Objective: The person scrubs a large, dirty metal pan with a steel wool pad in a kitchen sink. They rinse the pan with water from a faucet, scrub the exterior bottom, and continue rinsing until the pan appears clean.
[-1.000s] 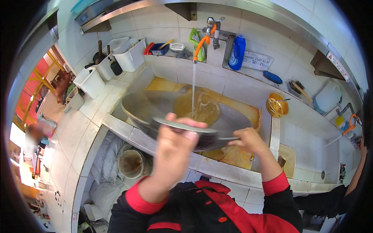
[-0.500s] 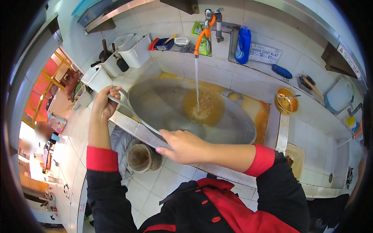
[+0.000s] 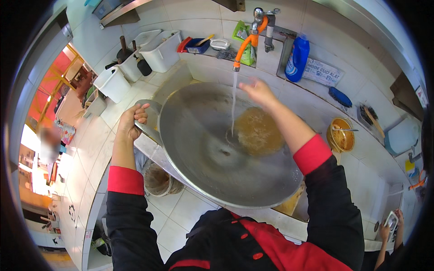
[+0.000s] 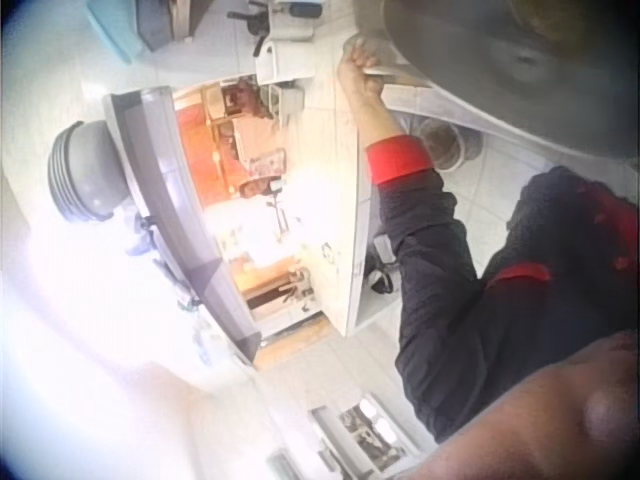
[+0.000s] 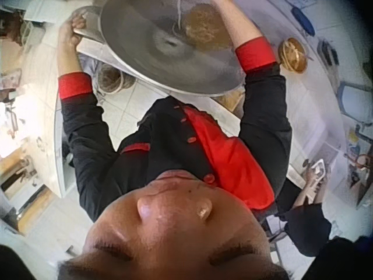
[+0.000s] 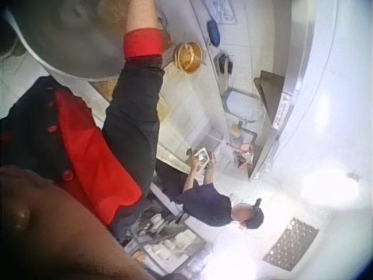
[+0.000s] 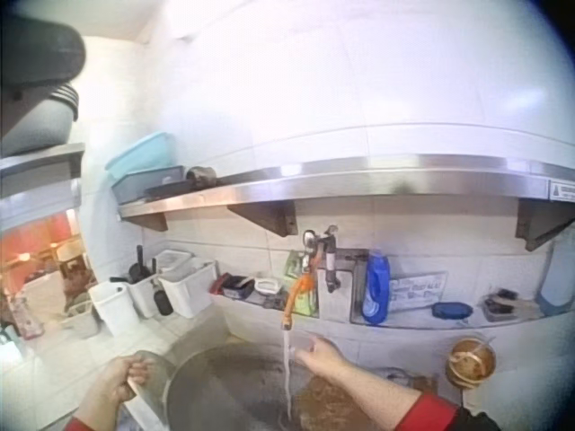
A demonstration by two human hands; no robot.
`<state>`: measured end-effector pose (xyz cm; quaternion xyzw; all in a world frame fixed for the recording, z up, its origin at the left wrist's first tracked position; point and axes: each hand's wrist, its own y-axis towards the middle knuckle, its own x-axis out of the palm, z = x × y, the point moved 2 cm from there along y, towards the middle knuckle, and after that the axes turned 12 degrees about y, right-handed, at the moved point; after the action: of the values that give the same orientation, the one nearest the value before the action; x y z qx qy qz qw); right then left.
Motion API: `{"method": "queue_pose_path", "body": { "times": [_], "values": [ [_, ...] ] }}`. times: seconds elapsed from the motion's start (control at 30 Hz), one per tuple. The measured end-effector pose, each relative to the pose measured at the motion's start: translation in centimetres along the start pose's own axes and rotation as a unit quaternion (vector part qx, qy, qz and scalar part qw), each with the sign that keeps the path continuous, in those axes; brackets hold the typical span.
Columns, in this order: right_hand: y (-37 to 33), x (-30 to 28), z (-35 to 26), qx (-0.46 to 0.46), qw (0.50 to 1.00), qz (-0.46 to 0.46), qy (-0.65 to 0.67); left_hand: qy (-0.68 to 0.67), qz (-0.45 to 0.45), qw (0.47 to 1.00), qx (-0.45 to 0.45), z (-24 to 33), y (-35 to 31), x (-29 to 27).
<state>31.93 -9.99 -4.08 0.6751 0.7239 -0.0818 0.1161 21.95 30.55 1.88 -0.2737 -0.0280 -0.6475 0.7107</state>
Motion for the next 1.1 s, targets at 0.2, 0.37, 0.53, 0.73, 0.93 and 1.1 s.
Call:
{"method": "queue_pose_path", "body": {
  "times": [0.2, 0.37, 0.53, 0.73, 0.93, 1.1],
  "values": [
    [6.9, 1.2, -4.8, -0.004, 1.0, -0.018, 0.025, 0.011, 0.016, 1.0, 0.007, -0.3, -0.2, -0.4],
    [9.3, 4.7, -7.3, -0.002, 0.975, -0.041, 0.219, 0.009, 0.014, 1.0, 0.014, -0.6, -0.1, -0.2],
    [13.0, 6.7, -10.0, -0.04, 0.931, 0.031, 0.362, 0.018, 0.022, 0.999, 0.02, -0.9, -0.2, 0.2],
    [15.8, 5.4, -7.7, -0.087, 0.944, 0.118, 0.296, 0.045, 0.034, 0.997, 0.048, -0.7, -0.6, 0.4],
    [16.8, 1.7, -4.1, -0.068, 0.978, 0.195, -0.001, 0.049, 0.037, 0.997, 0.051, -0.8, -0.7, 0.4],
    [15.6, -1.1, -2.8, -0.102, 0.935, 0.219, -0.259, 0.031, 0.029, 0.998, 0.04, -1.0, 0.1, -0.8]
  ]
}}
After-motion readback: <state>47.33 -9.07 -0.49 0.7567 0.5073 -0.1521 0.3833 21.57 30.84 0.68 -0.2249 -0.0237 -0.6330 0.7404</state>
